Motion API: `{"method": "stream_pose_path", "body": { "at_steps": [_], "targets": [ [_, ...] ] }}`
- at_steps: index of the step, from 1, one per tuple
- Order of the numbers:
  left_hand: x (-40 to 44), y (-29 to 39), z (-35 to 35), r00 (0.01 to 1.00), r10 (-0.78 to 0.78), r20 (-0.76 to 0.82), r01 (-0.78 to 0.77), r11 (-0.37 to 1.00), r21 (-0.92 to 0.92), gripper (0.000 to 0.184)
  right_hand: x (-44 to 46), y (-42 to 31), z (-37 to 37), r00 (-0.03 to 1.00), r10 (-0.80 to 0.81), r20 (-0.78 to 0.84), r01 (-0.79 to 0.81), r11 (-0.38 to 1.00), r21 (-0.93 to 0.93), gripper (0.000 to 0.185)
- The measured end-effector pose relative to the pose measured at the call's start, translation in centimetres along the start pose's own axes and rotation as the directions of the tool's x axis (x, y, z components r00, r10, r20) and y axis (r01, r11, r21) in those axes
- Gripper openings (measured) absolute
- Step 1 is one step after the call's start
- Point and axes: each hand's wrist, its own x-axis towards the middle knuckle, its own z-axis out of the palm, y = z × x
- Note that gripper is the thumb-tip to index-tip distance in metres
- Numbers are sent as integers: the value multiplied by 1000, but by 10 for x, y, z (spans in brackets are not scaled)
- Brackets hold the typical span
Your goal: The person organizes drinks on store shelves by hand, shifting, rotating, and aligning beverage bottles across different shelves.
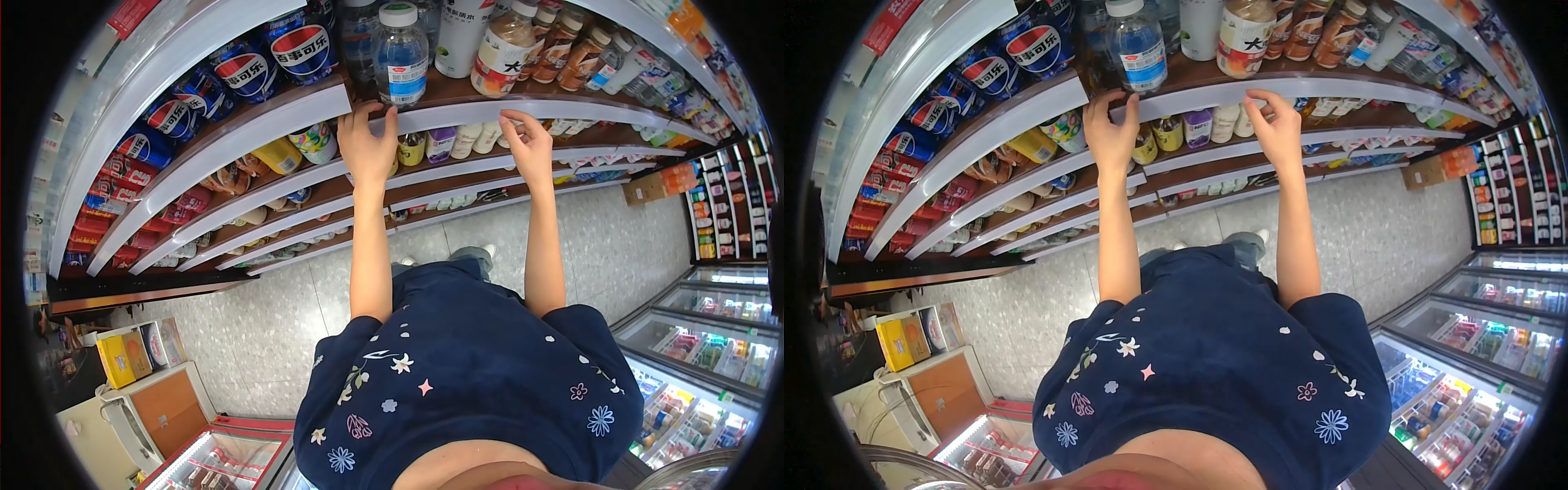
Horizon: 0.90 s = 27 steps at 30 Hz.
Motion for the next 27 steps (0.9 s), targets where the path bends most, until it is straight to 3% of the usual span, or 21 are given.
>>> {"method": "stream_pose_path", "body": {
  "at_steps": [8, 20, 27],
  "targets": [
    [-2, -3, 1, 998, -59, 4, 59, 997, 42, 23, 3, 1, 2, 998, 60, 29, -61, 997, 44, 23],
    [-2, -3, 4, 999, -52, 8, 51, 998, 28, 22, 4, 3, 3, 1000, 7, 0, -7, 999, 35, 25],
    [1, 5, 1, 1000, -19, 6, 19, 998, 63, 34, 11, -6, 2, 992, -22, -126, 24, 1000, 17, 38]
  ]
}}
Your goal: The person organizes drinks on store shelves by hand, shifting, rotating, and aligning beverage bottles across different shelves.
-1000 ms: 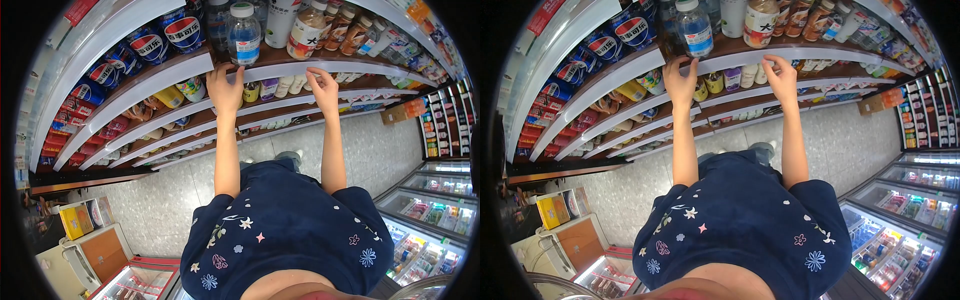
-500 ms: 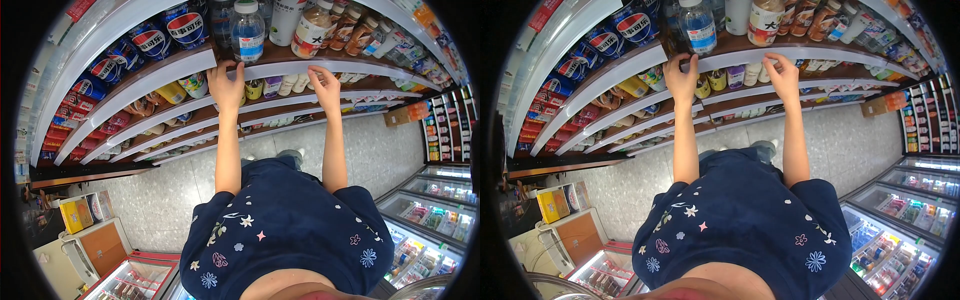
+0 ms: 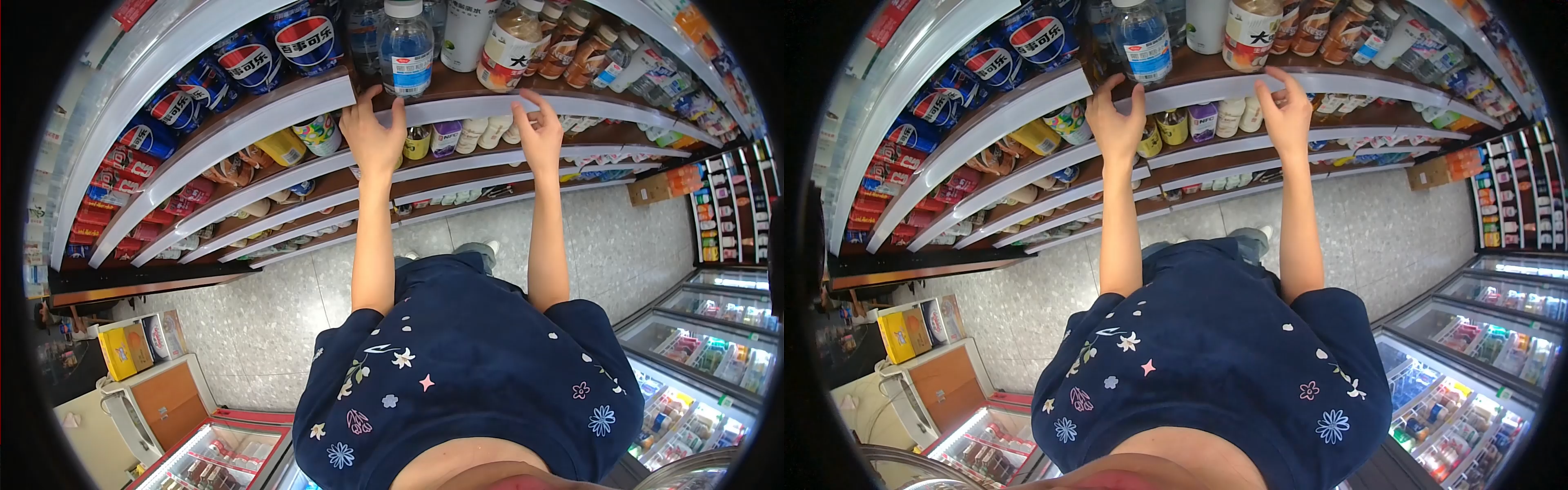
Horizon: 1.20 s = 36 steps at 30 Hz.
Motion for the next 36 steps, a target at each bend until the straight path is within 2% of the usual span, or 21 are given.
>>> {"method": "stream_pose_path", "body": {
  "at_steps": [2, 5, 6, 8, 9, 11, 15, 18, 22, 25, 26, 27, 29, 32, 36],
  "targets": [
    [1, 7, -1, 1000, -9, 11, 9, 1000, 13, 37, 10, -5, 1, 997, -34, -70, 30, 998, -46, 46],
    [2, 9, 5, 1000, -7, 15, 8, 1000, -5, 39, 30, -11, 8, 965, -203, -164, 188, 977, -104, 58],
    [2, 8, 7, 1000, -1, 4, 1, 999, -34, 41, 36, -17, 9, 972, -181, -152, 165, 980, -115, 67],
    [2, 6, 11, 1000, 11, -17, -13, 996, -90, 44, 48, -21, 14, 977, -173, -125, 154, 977, -147, 69],
    [3, 7, 10, 1000, 15, -10, -16, 998, -56, 44, 53, -22, 17, 979, -169, -112, 150, 976, -161, 70],
    [2, 11, 8, 1000, 21, 1, -21, 1000, 12, 44, 58, -25, 25, 972, -210, -100, 189, 963, -191, 72],
    [-1, 17, 7, 998, 55, 23, -55, 998, -2, 43, 74, -4, 34, 933, -339, -123, 300, 918, -258, 71],
    [1, 19, 8, 997, 80, 2, -80, 997, -23, 43, 75, 0, 33, 953, -268, -139, 246, 957, -155, 66],
    [12, 25, 12, 997, 70, -17, -70, 997, 23, 52, 57, -23, 24, 978, -127, -167, 100, 982, -162, 65],
    [12, 29, 20, 997, -7, 78, 6, 1000, 1, 59, 41, -14, 33, 929, -197, -314, 229, 971, 67, 65],
    [13, 31, 24, 992, -42, 120, 43, 999, -10, 61, 33, -13, 34, 889, -282, -362, 302, 953, -1, 64],
    [14, 34, 24, 992, -36, 118, 36, 999, -3, 61, 28, -10, 32, 860, -378, -342, 378, 923, -71, 66],
    [14, 37, 22, 992, -25, 121, 24, 1000, 13, 62, 18, -17, 25, 864, -381, -330, 422, 905, 61, 68],
    [13, 39, 24, 989, 82, 119, -88, 995, 42, 56, 17, -30, 20, 799, -482, -359, 546, 832, 99, 75],
    [13, 35, 22, 974, 208, 90, -213, 976, 47, 36, 10, -44, 34, 814, -439, -380, 555, 781, 288, 76]
  ]
}}
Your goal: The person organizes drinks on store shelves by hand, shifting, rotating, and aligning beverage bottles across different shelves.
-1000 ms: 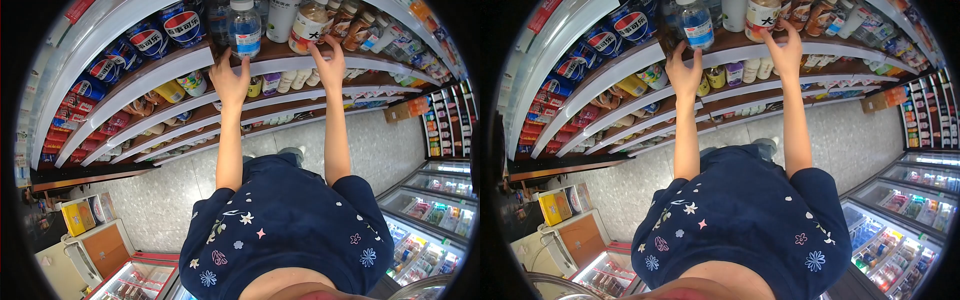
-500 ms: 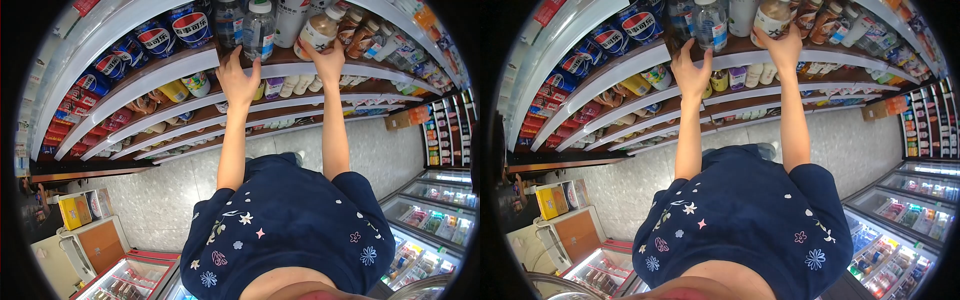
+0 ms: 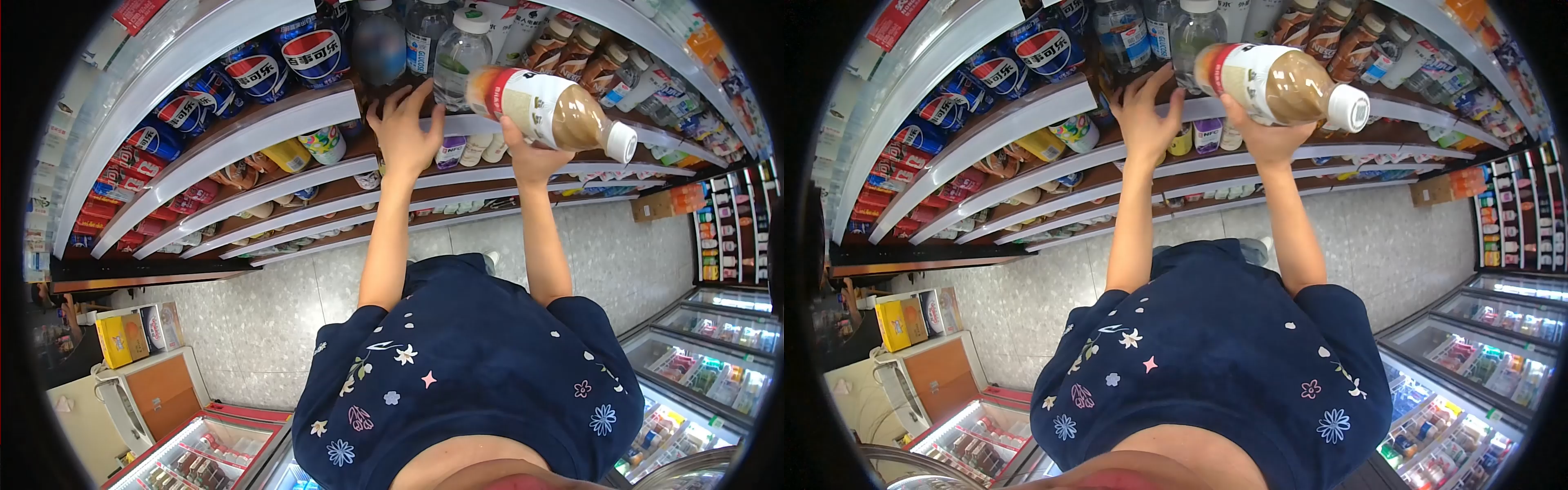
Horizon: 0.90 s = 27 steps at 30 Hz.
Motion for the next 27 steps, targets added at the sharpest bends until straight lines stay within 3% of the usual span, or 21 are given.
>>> {"method": "stream_pose_path", "body": {
  "at_steps": [4, 7, 9, 11, 15, 19, 20, 23, 27],
  "targets": [
    [3, -14, -9, 960, -237, -147, 172, 919, -354, 19, -12, -10, 21, 992, 80, 93, -88, 993, 82, 79],
    [-1, -23, -9, 940, -233, -247, 150, 938, -313, 19, -18, -8, 29, 956, 65, 285, -42, 995, -87, 80],
    [-9, -20, -10, 944, -225, -240, 157, 949, -275, 20, -26, -4, 44, 915, 218, 341, -210, 976, -62, 81],
    [-15, -20, -10, 948, -179, -262, 127, 971, -204, 20, -23, -6, 58, 943, 54, 329, -14, 992, -124, 80],
    [-20, -28, -12, 934, -92, -344, 52, 991, -124, 32, -21, -17, 77, 923, 126, 364, -27, 964, -265, 74],
    [-24, -31, -16, 947, -112, -301, 78, 989, -124, 43, -19, -14, 90, 907, 203, 369, -81, 944, -320, 73],
    [-24, -32, -15, 951, -112, -288, 79, 989, -124, 45, -18, -13, 93, 912, 167, 376, -33, 941, -337, 75],
    [-26, -34, -10, 961, -130, -244, 97, 985, -143, 51, -20, -15, 96, 920, 183, 347, -86, 957, -277, 66],
    [-26, -31, -2, 961, -162, -223, 124, 976, -177, 54, -15, -14, 84, 947, 107, 302, -39, 975, -220, 47]
  ]
}}
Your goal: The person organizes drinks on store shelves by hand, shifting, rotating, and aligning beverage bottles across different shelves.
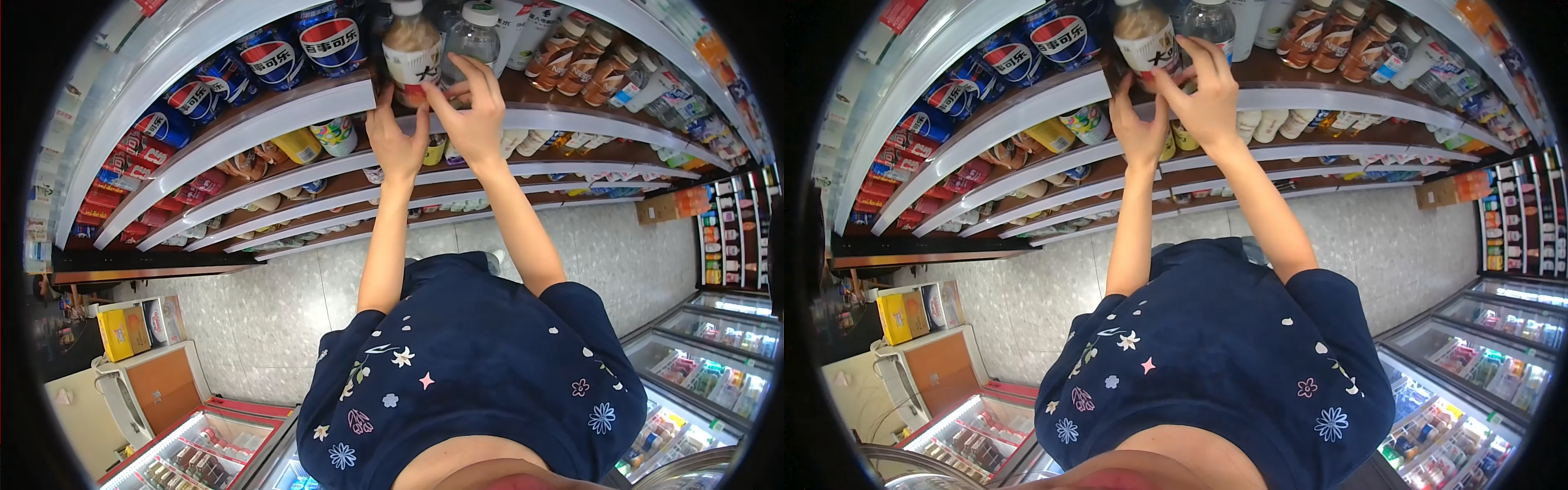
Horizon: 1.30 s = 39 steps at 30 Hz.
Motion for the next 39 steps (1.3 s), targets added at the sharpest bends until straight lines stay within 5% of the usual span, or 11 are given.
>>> {"method": "stream_pose_path", "body": {
  "at_steps": [7, 11, 15, 21, 28, 31, 33, 39],
  "targets": [
    [-7, 23, 7, 986, 93, -137, -68, 982, 179, 45, 9, 25, -50, 984, 72, -163, -82, 995, -56, 32],
    [-10, 32, 15, 987, 142, -79, -142, 990, 1, 30, 15, 53, -77, 960, 153, -235, -176, 981, -80, 30],
    [-3, 54, 25, 998, 66, -5, -66, 990, -121, 35, 24, 76, -101, 955, 160, -252, -207, 963, -174, 33],
    [5, 84, 40, 996, 7, 88, -4, 999, -34, 53, 48, 90, -109, 956, 173, -238, -187, 982, -38, 42],
    [-6, 104, 84, 997, -65, -42, 66, 998, 19, 76, 73, 107, -116, 985, 64, -160, -55, 997, 60, 54],
    [1, 105, 89, 968, -238, -82, 235, 971, -53, 79, 74, 118, -120, 987, 154, -44, -149, 983, 107, 63],
    [2, 104, 91, 972, -223, -67, 226, 974, 33, 80, 76, 115, -122, 972, 235, -2, -234, 968, 89, 68],
    [-1, 105, 107, 976, -164, -142, 177, 981, 84, 80, 91, 113, -129, 999, -24, -24, 21, 992, -128, 59]
  ]
}}
